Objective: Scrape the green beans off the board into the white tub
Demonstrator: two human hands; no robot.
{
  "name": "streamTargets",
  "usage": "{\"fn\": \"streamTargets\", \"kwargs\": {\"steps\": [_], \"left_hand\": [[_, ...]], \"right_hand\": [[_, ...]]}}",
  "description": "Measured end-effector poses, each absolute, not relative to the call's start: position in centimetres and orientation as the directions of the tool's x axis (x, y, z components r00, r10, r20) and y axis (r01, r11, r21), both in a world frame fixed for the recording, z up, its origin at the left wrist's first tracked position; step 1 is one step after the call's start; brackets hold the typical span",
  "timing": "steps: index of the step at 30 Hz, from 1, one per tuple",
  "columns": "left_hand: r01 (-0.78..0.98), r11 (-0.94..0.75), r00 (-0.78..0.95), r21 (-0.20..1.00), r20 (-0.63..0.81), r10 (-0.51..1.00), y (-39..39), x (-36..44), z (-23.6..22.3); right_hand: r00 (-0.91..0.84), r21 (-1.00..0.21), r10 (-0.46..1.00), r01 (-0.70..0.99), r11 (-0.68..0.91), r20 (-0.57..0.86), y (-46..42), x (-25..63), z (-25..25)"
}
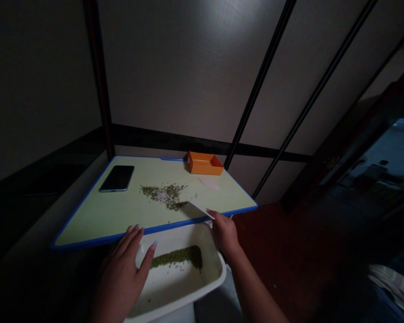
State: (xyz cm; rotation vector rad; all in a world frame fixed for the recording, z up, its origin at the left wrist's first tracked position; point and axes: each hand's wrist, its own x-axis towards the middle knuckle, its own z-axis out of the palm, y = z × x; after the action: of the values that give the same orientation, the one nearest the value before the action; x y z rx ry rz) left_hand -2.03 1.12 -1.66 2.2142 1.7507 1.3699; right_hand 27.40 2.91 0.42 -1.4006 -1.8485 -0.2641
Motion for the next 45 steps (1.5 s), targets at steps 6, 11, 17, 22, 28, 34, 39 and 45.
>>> {"fn": "streamTargets", "kwargs": {"steps": [6,11,17,22,28,34,39,45], "left_hand": [[0.773,-0.381,0.003,0.508,0.596,0.803,1.2,-2.2,-1.8],[0.757,-0.388,-0.009,0.525,0.603,0.798,1.4,-2.2,-2.1],[0.768,-0.382,0.002,0.514,0.595,0.804,1.4,-2.1,-2.0],[0.781,-0.371,-0.001,0.503,0.595,0.804,1.3,-2.1,-1.8],[0.788,-0.377,0.012,0.487,0.6,0.8,1.2,-2.2,-1.8],[0.803,-0.388,0.022,0.452,0.628,0.778,1.3,-2.2,-1.6],[0.819,-0.389,0.03,0.422,0.646,0.763,1.3,-2.2,-1.5],[0.828,-0.392,0.033,0.401,0.663,0.748,1.4,-2.2,-1.5]], "right_hand": [[-0.155,-0.19,0.721,0.908,0.373,0.675,3.1,27.3,0.1],[-0.139,-0.179,0.726,0.923,0.342,0.673,3.3,27.6,-0.2],[-0.096,-0.201,0.75,0.934,0.295,0.655,3.3,28.0,0.0],[-0.061,-0.233,0.758,0.933,0.274,0.649,3.7,27.9,0.3],[-0.076,-0.239,0.759,0.925,0.296,0.646,4.2,27.5,0.2],[-0.075,-0.265,0.783,0.917,0.297,0.618,4.3,27.4,0.5],[-0.046,-0.295,0.816,0.919,0.26,0.576,4.5,27.3,0.7],[-0.021,-0.289,0.798,0.926,0.243,0.602,4.8,28.2,0.0]]}}
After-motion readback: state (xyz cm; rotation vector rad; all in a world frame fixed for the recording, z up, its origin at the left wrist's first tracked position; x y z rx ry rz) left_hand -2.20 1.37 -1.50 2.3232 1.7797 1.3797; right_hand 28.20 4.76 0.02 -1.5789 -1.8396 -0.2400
